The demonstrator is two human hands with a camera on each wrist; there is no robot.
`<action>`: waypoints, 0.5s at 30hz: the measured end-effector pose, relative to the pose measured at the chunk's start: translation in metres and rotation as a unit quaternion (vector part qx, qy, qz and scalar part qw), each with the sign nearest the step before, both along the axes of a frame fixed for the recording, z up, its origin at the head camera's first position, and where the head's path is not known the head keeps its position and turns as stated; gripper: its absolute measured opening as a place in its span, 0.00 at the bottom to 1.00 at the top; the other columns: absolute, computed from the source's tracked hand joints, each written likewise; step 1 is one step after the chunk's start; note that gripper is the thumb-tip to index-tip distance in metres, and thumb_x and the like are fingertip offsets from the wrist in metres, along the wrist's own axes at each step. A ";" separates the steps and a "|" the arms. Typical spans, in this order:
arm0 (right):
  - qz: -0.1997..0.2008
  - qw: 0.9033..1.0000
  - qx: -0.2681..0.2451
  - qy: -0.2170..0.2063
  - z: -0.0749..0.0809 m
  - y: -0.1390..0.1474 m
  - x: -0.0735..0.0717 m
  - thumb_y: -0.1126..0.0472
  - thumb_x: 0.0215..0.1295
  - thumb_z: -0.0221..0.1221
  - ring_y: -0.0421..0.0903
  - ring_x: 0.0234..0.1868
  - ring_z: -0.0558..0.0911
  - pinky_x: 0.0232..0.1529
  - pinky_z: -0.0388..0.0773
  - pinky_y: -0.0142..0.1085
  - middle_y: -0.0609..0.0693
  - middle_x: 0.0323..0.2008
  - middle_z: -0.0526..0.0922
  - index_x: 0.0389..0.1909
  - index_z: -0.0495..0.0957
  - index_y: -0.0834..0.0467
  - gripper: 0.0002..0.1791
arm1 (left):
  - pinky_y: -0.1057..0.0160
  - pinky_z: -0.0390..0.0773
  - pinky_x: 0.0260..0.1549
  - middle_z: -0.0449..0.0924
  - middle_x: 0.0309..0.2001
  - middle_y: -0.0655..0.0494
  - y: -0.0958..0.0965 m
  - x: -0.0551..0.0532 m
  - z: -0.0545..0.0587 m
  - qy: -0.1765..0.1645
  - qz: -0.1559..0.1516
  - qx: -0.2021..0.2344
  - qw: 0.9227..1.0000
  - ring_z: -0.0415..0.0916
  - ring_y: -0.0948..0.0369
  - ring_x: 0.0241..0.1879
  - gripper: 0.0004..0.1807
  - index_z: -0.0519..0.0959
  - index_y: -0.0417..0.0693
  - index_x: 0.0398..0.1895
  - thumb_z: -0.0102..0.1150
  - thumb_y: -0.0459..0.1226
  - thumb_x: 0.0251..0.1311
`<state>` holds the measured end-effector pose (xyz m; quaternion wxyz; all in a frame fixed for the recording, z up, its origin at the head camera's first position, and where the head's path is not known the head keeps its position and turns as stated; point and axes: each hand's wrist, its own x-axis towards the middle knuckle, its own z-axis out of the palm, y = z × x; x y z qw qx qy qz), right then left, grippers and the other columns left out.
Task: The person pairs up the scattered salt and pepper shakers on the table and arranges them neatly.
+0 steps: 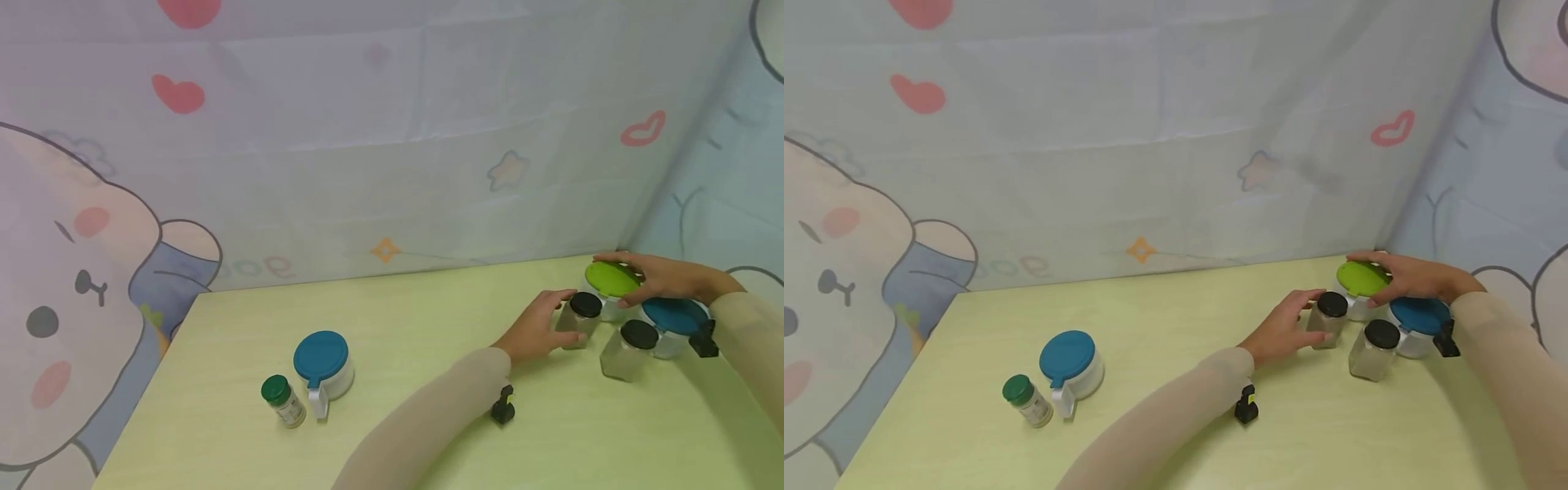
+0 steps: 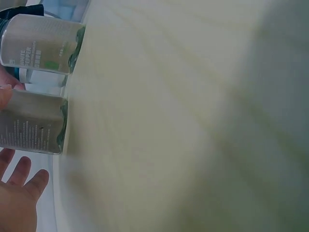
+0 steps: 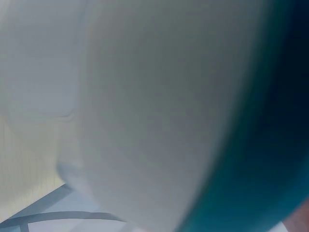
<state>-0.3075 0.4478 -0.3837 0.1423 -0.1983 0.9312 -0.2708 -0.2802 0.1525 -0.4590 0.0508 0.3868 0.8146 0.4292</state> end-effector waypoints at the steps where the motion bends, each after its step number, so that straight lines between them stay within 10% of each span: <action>1: 0.001 1.000 -0.001 -0.001 0.001 -0.001 0.001 0.56 0.61 0.71 0.57 0.61 0.70 0.48 0.76 0.35 0.65 0.70 0.63 0.79 0.53 0.56 0.51 | 0.75 0.66 0.64 0.66 0.70 0.64 0.001 0.000 0.001 0.005 0.000 -0.001 1.000 0.66 0.70 0.66 0.40 0.61 0.55 0.78 0.67 0.47 0.65; 15: 0.004 1.000 -0.002 -0.001 -0.002 -0.004 0.000 0.55 0.60 0.72 0.61 0.64 0.66 0.54 0.71 0.50 0.67 0.72 0.58 0.79 0.52 0.56 0.52 | 0.76 0.66 0.62 0.71 0.65 0.61 0.006 0.005 0.002 0.013 0.012 0.021 1.000 0.67 0.72 0.64 0.34 0.66 0.52 0.74 0.66 0.45 0.67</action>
